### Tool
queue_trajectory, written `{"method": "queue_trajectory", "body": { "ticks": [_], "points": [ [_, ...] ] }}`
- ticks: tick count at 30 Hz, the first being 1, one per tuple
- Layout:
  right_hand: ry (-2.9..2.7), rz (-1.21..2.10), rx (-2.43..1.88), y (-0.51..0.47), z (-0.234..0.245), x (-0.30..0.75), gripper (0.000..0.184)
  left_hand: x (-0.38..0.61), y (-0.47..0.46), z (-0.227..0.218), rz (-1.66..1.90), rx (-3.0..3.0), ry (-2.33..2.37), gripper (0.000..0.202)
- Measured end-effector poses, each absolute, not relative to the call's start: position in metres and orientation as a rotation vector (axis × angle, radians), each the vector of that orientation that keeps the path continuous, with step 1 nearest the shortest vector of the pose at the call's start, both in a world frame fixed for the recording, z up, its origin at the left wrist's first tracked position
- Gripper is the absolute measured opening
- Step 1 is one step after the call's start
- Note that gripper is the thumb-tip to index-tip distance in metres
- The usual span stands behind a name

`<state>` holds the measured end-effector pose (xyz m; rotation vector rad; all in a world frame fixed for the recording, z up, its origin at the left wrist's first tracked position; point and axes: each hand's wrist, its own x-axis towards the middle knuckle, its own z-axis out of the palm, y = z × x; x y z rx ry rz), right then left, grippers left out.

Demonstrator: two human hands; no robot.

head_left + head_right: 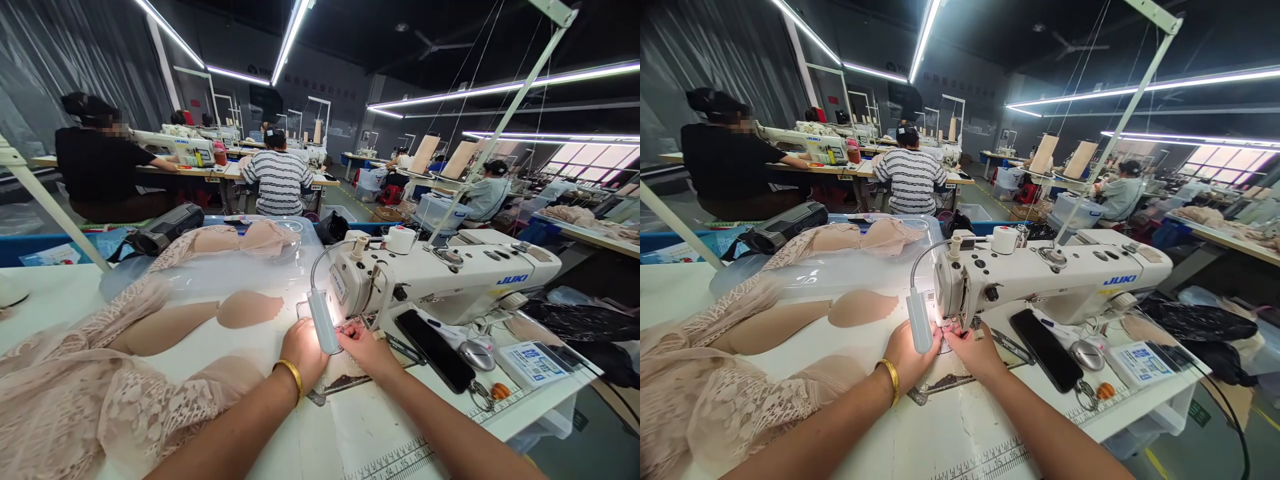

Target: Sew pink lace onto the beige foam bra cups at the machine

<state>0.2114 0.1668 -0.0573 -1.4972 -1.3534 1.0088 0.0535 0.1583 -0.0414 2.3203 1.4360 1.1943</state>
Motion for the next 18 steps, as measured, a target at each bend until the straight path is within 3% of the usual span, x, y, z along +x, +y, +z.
{"method": "queue_trajectory", "body": {
  "ticks": [18],
  "points": [
    [-1.355, 0.904, -1.637, 0.1663, -0.0488, 0.2053, 0.019, 0.0523, 0.1579, -0.0425, 1.135, 2.335, 1.442, 0.033]
  ]
}}
